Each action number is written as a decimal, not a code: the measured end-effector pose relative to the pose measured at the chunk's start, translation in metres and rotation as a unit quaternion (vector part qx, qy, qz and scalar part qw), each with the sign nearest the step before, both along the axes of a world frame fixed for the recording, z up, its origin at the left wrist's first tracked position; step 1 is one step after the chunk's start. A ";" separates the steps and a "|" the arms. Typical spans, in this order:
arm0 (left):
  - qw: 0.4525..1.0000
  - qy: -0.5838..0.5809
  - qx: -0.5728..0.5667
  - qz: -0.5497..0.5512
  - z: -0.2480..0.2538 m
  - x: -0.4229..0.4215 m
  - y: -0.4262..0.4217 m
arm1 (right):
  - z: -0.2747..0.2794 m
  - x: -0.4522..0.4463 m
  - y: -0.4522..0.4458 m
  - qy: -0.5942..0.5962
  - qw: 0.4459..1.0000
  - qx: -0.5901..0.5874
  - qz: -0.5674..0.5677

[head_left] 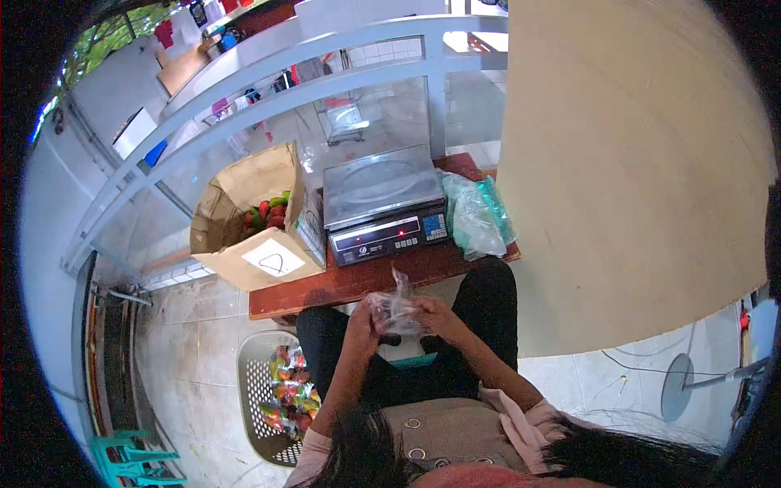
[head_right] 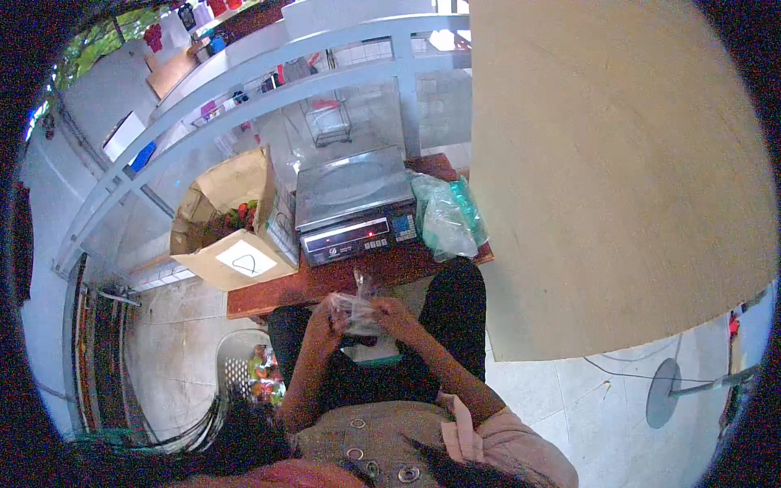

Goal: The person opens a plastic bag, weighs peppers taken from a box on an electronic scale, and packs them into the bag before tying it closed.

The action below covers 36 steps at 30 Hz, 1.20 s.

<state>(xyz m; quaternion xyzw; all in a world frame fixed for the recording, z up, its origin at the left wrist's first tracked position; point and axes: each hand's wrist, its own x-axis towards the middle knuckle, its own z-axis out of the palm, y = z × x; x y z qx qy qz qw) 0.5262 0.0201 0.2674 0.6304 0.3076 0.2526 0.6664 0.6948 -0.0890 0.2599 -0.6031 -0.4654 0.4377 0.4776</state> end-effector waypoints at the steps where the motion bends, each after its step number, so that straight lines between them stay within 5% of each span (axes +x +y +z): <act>1: 0.903 -0.238 -0.339 -0.115 -0.005 -0.008 0.010 | 0.001 0.000 -0.001 0.063 0.997 -0.034 0.000; 5: 0.998 0.006 -0.025 -0.054 0.020 -0.006 -0.013 | -0.037 -0.005 0.000 0.183 0.976 0.052 -0.107; 7: 0.985 0.074 0.103 -0.121 0.023 -0.017 -0.017 | -0.004 0.007 -0.002 0.429 0.896 0.062 -0.102; 8: 0.990 0.064 0.046 -0.118 0.015 -0.025 -0.016 | 0.014 0.013 -0.004 0.541 0.832 0.067 -0.098; 12: 0.994 0.036 -0.085 -0.051 -0.002 -0.039 -0.016 | 0.044 0.000 -0.018 0.511 0.847 0.103 -0.106; 16: 0.999 -0.026 0.029 -0.016 0.046 -0.026 -0.032 | 0.004 -0.009 -0.008 0.280 0.939 0.038 -0.195; 19: 0.995 -0.027 0.094 -0.023 0.052 -0.013 -0.040 | -0.009 -0.011 0.002 0.102 0.963 0.080 -0.238; 22: 0.952 0.033 0.303 0.041 0.068 -0.005 -0.054 | 0.008 -0.012 0.002 -0.047 0.961 0.119 -0.244; 25: 0.967 0.078 0.240 -0.015 0.057 0.002 -0.044 | 0.003 -0.009 0.004 -0.020 0.969 0.117 -0.218; 28: 0.955 0.103 0.277 -0.005 -0.013 0.008 -0.015 | -0.027 0.001 0.010 0.033 0.979 0.083 -0.182; 30: 0.956 0.055 0.279 0.078 -0.027 0.010 0.001 | 0.034 -0.008 -0.003 0.081 0.988 0.041 -0.123; 33: 0.975 0.028 0.175 0.133 -0.036 0.002 0.021 | 0.021 -0.013 0.003 -0.185 0.979 0.065 -0.062; 36: 0.990 -0.106 -0.071 0.061 -0.049 0.004 0.024 | 0.017 -0.017 0.010 -0.225 0.970 0.058 -0.072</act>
